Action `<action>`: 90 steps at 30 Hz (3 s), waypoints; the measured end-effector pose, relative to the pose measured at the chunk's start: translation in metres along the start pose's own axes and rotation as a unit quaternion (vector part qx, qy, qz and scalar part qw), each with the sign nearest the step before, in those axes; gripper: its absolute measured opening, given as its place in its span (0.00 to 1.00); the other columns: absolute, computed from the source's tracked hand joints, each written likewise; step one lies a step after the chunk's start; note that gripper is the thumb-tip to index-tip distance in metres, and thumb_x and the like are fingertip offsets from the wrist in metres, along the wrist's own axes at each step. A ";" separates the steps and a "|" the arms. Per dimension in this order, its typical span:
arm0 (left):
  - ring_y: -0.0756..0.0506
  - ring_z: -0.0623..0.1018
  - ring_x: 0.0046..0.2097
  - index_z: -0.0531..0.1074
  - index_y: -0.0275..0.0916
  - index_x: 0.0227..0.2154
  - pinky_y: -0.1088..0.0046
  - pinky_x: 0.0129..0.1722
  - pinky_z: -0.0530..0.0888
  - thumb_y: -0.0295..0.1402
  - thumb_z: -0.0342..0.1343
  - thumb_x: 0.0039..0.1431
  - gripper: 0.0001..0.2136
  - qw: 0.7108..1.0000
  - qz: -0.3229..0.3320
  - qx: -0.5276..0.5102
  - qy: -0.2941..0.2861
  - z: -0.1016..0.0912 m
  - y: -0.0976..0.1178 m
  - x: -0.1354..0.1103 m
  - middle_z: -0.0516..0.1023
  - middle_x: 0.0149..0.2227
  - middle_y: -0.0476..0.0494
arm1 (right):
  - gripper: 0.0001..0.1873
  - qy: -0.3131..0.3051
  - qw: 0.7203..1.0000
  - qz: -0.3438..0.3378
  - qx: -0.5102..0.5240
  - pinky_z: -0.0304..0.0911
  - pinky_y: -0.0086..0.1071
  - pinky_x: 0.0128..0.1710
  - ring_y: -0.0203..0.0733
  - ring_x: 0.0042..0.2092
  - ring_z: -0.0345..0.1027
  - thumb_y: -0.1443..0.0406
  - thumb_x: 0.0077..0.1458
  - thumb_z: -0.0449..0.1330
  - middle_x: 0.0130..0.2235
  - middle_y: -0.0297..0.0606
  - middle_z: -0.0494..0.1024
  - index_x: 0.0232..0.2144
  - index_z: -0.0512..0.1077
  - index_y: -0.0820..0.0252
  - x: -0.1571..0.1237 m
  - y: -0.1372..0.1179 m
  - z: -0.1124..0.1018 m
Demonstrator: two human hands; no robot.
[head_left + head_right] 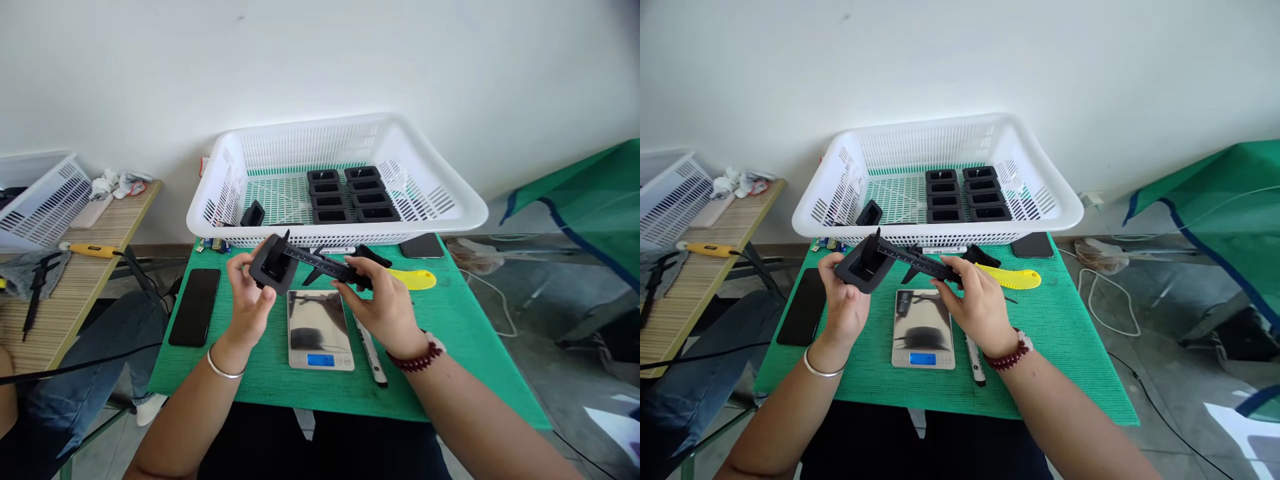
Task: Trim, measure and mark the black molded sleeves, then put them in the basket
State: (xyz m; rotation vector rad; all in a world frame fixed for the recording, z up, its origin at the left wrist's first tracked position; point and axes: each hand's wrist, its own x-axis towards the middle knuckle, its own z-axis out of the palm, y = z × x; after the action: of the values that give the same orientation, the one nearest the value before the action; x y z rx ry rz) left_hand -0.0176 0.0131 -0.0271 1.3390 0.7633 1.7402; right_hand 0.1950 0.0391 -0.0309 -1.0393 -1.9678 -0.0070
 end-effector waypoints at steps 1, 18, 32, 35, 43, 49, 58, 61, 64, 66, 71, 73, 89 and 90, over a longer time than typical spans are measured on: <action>0.43 0.70 0.55 0.58 0.51 0.48 0.61 0.53 0.71 0.44 0.58 0.56 0.20 1.000 -0.002 0.002 -0.001 -0.001 0.000 0.000 0.67 0.51 0.43 | 0.22 -0.005 1.000 -0.005 -0.003 0.71 0.33 0.30 0.40 0.33 0.73 0.62 0.56 0.61 0.37 0.38 0.78 0.52 0.62 0.58 0.000 0.000 0.000; 0.44 0.73 0.50 0.61 0.46 0.47 0.67 0.46 0.72 0.47 0.60 0.53 0.23 0.998 -0.049 0.039 0.014 0.002 -0.002 0.002 0.70 0.47 0.42 | 0.21 0.019 0.999 0.001 -0.032 0.70 0.32 0.30 0.38 0.31 0.72 0.63 0.57 0.60 0.35 0.37 0.78 0.52 0.63 0.58 0.005 -0.001 -0.007; 0.39 0.69 0.58 0.60 0.45 0.48 0.59 0.50 0.72 0.45 0.62 0.51 0.25 0.991 -0.022 0.113 -0.074 0.006 0.005 -0.001 0.64 0.57 0.36 | 0.19 -0.031 0.998 -0.049 -0.030 0.67 0.32 0.31 0.40 0.34 0.73 0.64 0.58 0.60 0.36 0.39 0.78 0.51 0.64 0.60 0.004 -0.006 -0.006; 0.38 0.68 0.59 0.59 0.45 0.48 0.58 0.51 0.71 0.45 0.62 0.51 0.25 0.991 -0.026 0.109 -0.072 0.007 0.006 0.000 0.64 0.57 0.36 | 0.19 -0.030 0.998 -0.048 -0.027 0.67 0.31 0.30 0.39 0.34 0.73 0.64 0.58 0.59 0.37 0.40 0.78 0.52 0.65 0.60 0.003 -0.008 -0.006; 0.39 0.68 0.59 0.60 0.46 0.48 0.59 0.53 0.70 0.45 0.62 0.51 0.25 0.997 -0.038 0.060 -0.016 0.002 0.000 0.000 0.66 0.57 0.37 | 0.25 -0.059 0.997 -0.056 -0.004 0.67 0.33 0.30 0.41 0.34 0.70 0.65 0.60 0.56 0.37 0.41 0.75 0.59 0.59 0.61 0.006 -0.008 -0.008; 0.38 0.68 0.59 0.59 0.47 0.48 0.57 0.52 0.72 0.49 0.61 0.51 0.26 0.997 -0.046 0.058 -0.005 0.002 -0.002 0.000 0.67 0.57 0.36 | 0.27 -0.038 0.998 -0.033 -0.032 0.65 0.32 0.27 0.38 0.28 0.67 0.66 0.61 0.54 0.31 0.36 0.73 0.61 0.57 0.59 0.004 -0.003 -0.007; 0.38 0.66 0.60 0.60 0.47 0.48 0.56 0.53 0.71 0.45 0.62 0.51 0.24 0.997 -0.038 0.057 -0.026 0.004 0.001 0.000 0.65 0.56 0.38 | 0.23 0.008 0.999 0.030 -0.033 0.68 0.30 0.26 0.39 0.29 0.72 0.61 0.57 0.60 0.31 0.36 0.78 0.54 0.66 0.60 0.001 -0.002 -0.006; 0.38 0.66 0.61 0.60 0.47 0.48 0.56 0.54 0.71 0.44 0.63 0.51 0.24 0.998 -0.033 0.048 -0.027 0.004 0.001 0.001 0.65 0.56 0.38 | 0.21 0.008 0.998 0.037 -0.044 0.68 0.30 0.25 0.40 0.29 0.73 0.58 0.57 0.61 0.30 0.37 0.78 0.51 0.68 0.59 0.001 -0.001 -0.007; 0.38 0.66 0.61 0.60 0.48 0.48 0.56 0.54 0.71 0.44 0.62 0.51 0.24 0.998 -0.030 0.048 -0.026 0.004 0.000 0.001 0.65 0.56 0.38 | 0.19 0.013 0.998 0.044 -0.053 0.68 0.30 0.25 0.41 0.29 0.74 0.57 0.56 0.61 0.31 0.37 0.79 0.49 0.70 0.58 0.001 -0.001 -0.007; 0.38 0.66 0.61 0.60 0.48 0.48 0.55 0.54 0.71 0.44 0.62 0.51 0.24 0.998 -0.030 0.048 -0.026 0.004 0.000 0.001 0.65 0.56 0.38 | 0.19 0.013 0.998 0.044 -0.051 0.68 0.30 0.25 0.40 0.29 0.74 0.58 0.56 0.61 0.31 0.37 0.79 0.48 0.70 0.58 0.002 -0.001 -0.007; 0.38 0.68 0.59 0.60 0.49 0.48 0.55 0.53 0.71 0.45 0.63 0.50 0.25 0.998 -0.036 0.039 -0.020 0.004 -0.001 0.001 0.66 0.55 0.39 | 0.12 0.044 0.997 0.025 -0.053 0.65 0.29 0.23 0.36 0.23 0.68 0.59 0.55 0.62 0.26 0.33 0.76 0.38 0.70 0.59 0.003 -0.004 -0.008; 0.40 0.71 0.56 0.61 0.48 0.48 0.58 0.51 0.72 0.47 0.63 0.50 0.25 0.998 -0.041 0.049 -0.014 0.003 -0.001 0.001 0.66 0.55 0.38 | 0.11 0.057 0.997 0.020 -0.053 0.65 0.29 0.23 0.35 0.22 0.67 0.58 0.53 0.63 0.25 0.33 0.74 0.35 0.70 0.59 0.004 -0.006 -0.009; 0.44 0.80 0.30 0.72 0.42 0.37 0.67 0.26 0.79 0.63 0.39 0.55 0.30 0.973 -0.201 -0.052 0.102 0.002 -0.002 0.011 0.80 0.32 0.44 | 0.08 0.071 0.996 -0.006 -0.046 0.60 0.27 0.21 0.33 0.22 0.63 0.63 0.54 0.62 0.22 0.29 0.69 0.35 0.67 0.58 0.007 -0.001 -0.008; 0.43 0.80 0.29 0.72 0.42 0.36 0.66 0.25 0.79 0.63 0.39 0.55 0.30 0.973 -0.202 -0.050 0.099 0.003 -0.001 0.011 0.80 0.31 0.44 | 0.07 0.071 0.996 -0.009 -0.048 0.61 0.27 0.21 0.33 0.22 0.64 0.63 0.54 0.62 0.22 0.30 0.69 0.35 0.67 0.58 0.007 -0.001 -0.008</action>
State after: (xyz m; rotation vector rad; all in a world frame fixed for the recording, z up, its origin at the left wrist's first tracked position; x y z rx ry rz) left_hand -0.0162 0.0234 -0.0223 0.8755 0.9692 1.5718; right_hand 0.1982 0.0395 -0.0205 -1.0545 -1.8618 -0.1820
